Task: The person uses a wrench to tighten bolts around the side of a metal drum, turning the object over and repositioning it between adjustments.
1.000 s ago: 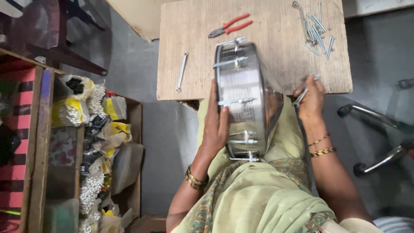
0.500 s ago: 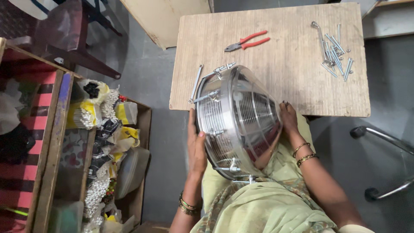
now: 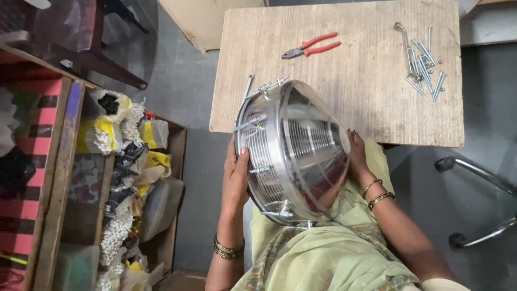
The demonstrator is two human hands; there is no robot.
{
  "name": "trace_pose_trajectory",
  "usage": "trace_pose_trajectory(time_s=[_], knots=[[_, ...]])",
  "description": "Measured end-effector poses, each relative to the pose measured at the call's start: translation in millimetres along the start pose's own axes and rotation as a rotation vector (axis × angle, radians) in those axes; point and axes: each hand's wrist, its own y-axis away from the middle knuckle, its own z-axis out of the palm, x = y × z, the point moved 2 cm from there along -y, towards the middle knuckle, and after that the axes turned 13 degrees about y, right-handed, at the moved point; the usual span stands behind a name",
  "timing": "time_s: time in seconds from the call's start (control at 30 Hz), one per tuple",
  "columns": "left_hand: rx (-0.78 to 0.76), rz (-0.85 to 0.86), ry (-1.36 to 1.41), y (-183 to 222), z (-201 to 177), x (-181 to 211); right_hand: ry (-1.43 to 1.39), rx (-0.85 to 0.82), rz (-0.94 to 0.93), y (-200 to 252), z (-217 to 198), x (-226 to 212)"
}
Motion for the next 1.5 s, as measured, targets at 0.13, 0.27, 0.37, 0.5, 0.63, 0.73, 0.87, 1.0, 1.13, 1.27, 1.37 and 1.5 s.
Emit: trace_pose_trajectory(time_s=[0.13,0.27,0.37,0.5,0.63,0.73,0.87,1.0,1.13,1.27,1.37,1.5], knots=[[-0.051,0.048,-0.024,10.2,17.9,10.4,0.008,0.044,-0.077,3.8,-6.7,-15.2],[-0.052,0.17,-0.355,26.0,36.3,17.2,0.007,-0.033,-0.216,-13.4,-15.9,-44.6],[-0.134,0.315,-0.371,38.7,54.1,7.5,0.034,-0.094,-0.227,-22.5,-18.2,-59.0],[-0.154,0.331,-0.337,58.6,67.9,-20.9,0.076,-0.132,-0.216,-36.5,-16.7,-66.7],[-0.165,0.334,-0.344,61.5,68.1,-34.2,0.091,-0.119,-0.195,-40.5,-12.0,-59.4],[-0.212,0.336,-0.404,60.0,72.6,-31.1,0.104,-0.084,-0.166,-35.4,-16.5,-50.1],[-0.264,0.333,-0.502,55.0,88.9,-25.2,0.135,0.003,-0.163,-37.0,-30.3,-50.3],[-0.226,0.351,-0.523,43.6,95.0,-20.0,0.193,0.115,-0.164,-34.7,-50.5,-50.2],[-0.225,0.33,-0.502,43.0,98.6,-13.3,0.526,0.367,-0.227,-16.7,-67.8,-64.4],[-0.265,0.366,-0.538,38.8,103.4,-16.2,0.335,0.388,-0.343,30.5,-94.3,-101.2],[-0.236,0.428,-0.587,29.3,101.6,-18.8,-0.026,0.272,-0.424,72.8,-113.0,-133.7],[-0.275,0.433,-0.517,21.8,106.3,-21.4,-0.065,0.113,-0.631,140.2,-96.2,-209.0]])
